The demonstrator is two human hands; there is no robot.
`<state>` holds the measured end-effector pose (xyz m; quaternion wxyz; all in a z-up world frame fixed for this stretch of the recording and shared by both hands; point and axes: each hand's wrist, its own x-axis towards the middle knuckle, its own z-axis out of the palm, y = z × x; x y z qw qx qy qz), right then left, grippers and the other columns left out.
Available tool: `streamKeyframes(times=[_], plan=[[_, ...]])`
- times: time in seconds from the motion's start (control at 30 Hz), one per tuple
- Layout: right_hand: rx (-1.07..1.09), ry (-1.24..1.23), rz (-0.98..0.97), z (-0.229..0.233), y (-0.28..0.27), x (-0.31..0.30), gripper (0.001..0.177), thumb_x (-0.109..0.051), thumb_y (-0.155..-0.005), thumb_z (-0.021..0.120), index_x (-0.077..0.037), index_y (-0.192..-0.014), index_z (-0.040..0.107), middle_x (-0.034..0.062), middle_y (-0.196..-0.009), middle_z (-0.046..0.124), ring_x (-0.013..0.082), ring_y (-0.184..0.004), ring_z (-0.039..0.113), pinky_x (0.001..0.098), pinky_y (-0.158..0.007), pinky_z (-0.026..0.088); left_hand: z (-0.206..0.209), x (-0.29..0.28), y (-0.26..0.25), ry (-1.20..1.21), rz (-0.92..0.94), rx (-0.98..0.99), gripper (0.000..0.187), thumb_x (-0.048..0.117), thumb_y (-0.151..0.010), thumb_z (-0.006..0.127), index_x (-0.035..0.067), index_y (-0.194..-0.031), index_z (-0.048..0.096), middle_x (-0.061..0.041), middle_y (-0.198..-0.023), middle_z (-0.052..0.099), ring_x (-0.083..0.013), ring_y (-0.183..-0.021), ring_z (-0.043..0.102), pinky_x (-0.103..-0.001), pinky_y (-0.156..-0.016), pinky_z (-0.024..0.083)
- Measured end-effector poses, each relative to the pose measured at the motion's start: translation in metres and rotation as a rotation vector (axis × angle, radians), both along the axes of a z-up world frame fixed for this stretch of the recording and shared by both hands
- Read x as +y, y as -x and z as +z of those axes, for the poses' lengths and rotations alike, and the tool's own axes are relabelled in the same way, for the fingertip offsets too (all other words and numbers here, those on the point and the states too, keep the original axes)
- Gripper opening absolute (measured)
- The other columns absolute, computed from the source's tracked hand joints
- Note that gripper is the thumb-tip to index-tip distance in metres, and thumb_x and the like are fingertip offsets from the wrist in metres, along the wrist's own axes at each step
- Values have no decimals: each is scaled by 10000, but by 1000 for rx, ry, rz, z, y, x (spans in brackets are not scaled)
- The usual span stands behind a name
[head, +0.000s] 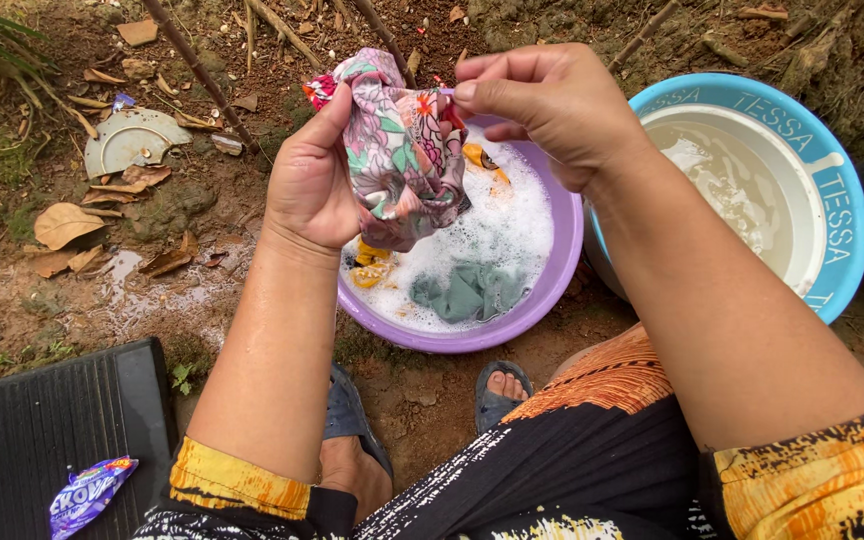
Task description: The person washes clothes by hand in a purple basin using detergent and a brush, then rinses them in a separate blue bucket.
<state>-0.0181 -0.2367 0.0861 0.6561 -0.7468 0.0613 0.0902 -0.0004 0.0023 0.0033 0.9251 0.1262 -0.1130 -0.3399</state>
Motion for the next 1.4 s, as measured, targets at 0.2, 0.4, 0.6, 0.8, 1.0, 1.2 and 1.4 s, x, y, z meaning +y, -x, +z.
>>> streamKeyframes(times=[0.2, 0.4, 0.6, 0.8, 1.0, 1.2, 1.4], plan=[[-200, -84, 287, -18, 2, 8, 130, -175, -845, 853, -79, -846, 765, 62, -1144, 738, 89, -1063, 693, 289, -923, 551, -6, -5, -1, 24, -38, 29, 417, 310, -1151, 477, -22, -1379, 582, -208, -1329, 680, -330, -1222, 681, -493, -1074, 553], [-97, -188, 92, -2, -1, -6, 87, -152, -914, 707, -108, -842, 685, 78, -1080, 771, 143, -933, 715, 360, -875, 573, -10, 8, -13, -116, -3, 43, 380, 271, -1090, 545, -38, -1300, 615, -219, -1262, 702, -336, -1125, 724, -500, -1018, 589], [3, -366, -100, 11, -2, -17, 77, -155, -942, 629, -87, -912, 646, 100, -844, 713, 222, -706, 705, 454, -688, 651, -11, 34, -22, -673, 142, 151, 359, 215, -964, 717, -51, -1193, 645, -189, -1084, 752, -278, -930, 770, -489, -841, 639], [-40, -357, -15, 13, 4, -17, 87, -134, -1012, 616, -58, -974, 634, 103, -911, 730, 197, -757, 720, 382, -674, 643, 31, 17, -5, -1563, 530, -115, 512, 474, -855, 775, 62, -1090, 584, -134, -931, 722, -269, -757, 765, -461, -631, 644], [-8, -594, 99, 6, 3, -16, 105, -97, -1034, 642, 3, -1059, 660, 127, -987, 736, 210, -879, 737, 369, -833, 646, 56, -19, 21, -1326, 400, -668, 447, 441, -769, 873, 99, -1003, 708, -53, -986, 711, -156, -841, 725, -338, -657, 618], [14, -593, 66, -3, 1, -19, 98, -107, -1030, 683, -25, -997, 639, 108, -910, 711, 199, -815, 719, 367, -764, 632, 43, -30, 28, -1007, 340, -852, 176, 213, -948, 793, 74, -1014, 708, 6, -893, 700, -80, -798, 622, -265, -723, 531], [-44, -459, 44, 4, 1, -22, 131, -58, -975, 755, -42, -1041, 643, 95, -975, 724, 183, -874, 730, 337, -787, 622, 33, -20, 17, -728, 198, -608, 76, 113, -1002, 704, 55, -1039, 673, 20, -964, 702, -55, -882, 645, -243, -834, 554]])
